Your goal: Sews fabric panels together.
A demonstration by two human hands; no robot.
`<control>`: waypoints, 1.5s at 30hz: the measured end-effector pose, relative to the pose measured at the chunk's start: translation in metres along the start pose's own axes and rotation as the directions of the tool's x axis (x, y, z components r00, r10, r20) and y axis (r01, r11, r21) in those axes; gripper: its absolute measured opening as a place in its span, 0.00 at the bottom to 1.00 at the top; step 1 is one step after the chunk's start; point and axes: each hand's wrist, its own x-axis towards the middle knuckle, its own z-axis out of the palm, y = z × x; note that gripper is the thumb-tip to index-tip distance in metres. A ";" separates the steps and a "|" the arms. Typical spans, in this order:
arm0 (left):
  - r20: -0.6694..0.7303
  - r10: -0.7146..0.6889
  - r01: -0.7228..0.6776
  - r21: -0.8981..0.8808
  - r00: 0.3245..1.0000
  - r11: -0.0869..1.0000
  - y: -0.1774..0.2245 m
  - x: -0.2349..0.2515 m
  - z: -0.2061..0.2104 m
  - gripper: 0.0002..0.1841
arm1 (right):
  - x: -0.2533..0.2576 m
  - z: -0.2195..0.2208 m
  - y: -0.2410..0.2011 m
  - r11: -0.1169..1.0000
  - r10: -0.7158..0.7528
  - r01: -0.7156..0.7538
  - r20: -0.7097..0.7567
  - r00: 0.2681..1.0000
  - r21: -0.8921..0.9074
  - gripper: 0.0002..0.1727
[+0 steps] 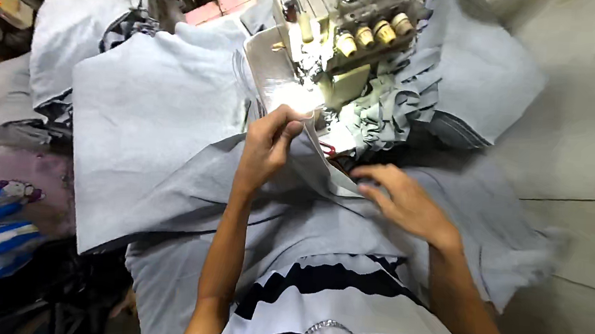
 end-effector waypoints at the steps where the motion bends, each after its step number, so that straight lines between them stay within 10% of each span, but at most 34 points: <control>1: 0.005 0.005 -0.005 -0.016 1.000 1.000 0.003 -0.004 0.000 0.10 | 0.022 -0.003 -0.011 0.994 -0.071 0.079 -0.111 0.991 0.074 0.21; 7: -0.007 -0.107 0.107 0.109 0.994 0.988 0.018 -0.020 -0.007 0.06 | 0.103 -0.003 -0.062 0.730 -0.360 0.370 -0.137 0.923 0.574 0.28; 16: -0.164 -0.171 0.224 0.405 0.972 0.887 0.036 -0.011 -0.001 0.09 | 0.103 0.010 -0.078 0.824 -0.111 0.310 -0.401 0.909 0.474 0.06; 45: -0.201 -0.208 0.252 0.229 0.957 0.940 0.032 -0.008 0.017 0.13 | 0.090 0.004 -0.070 0.764 -0.046 0.344 -0.486 0.873 0.545 0.03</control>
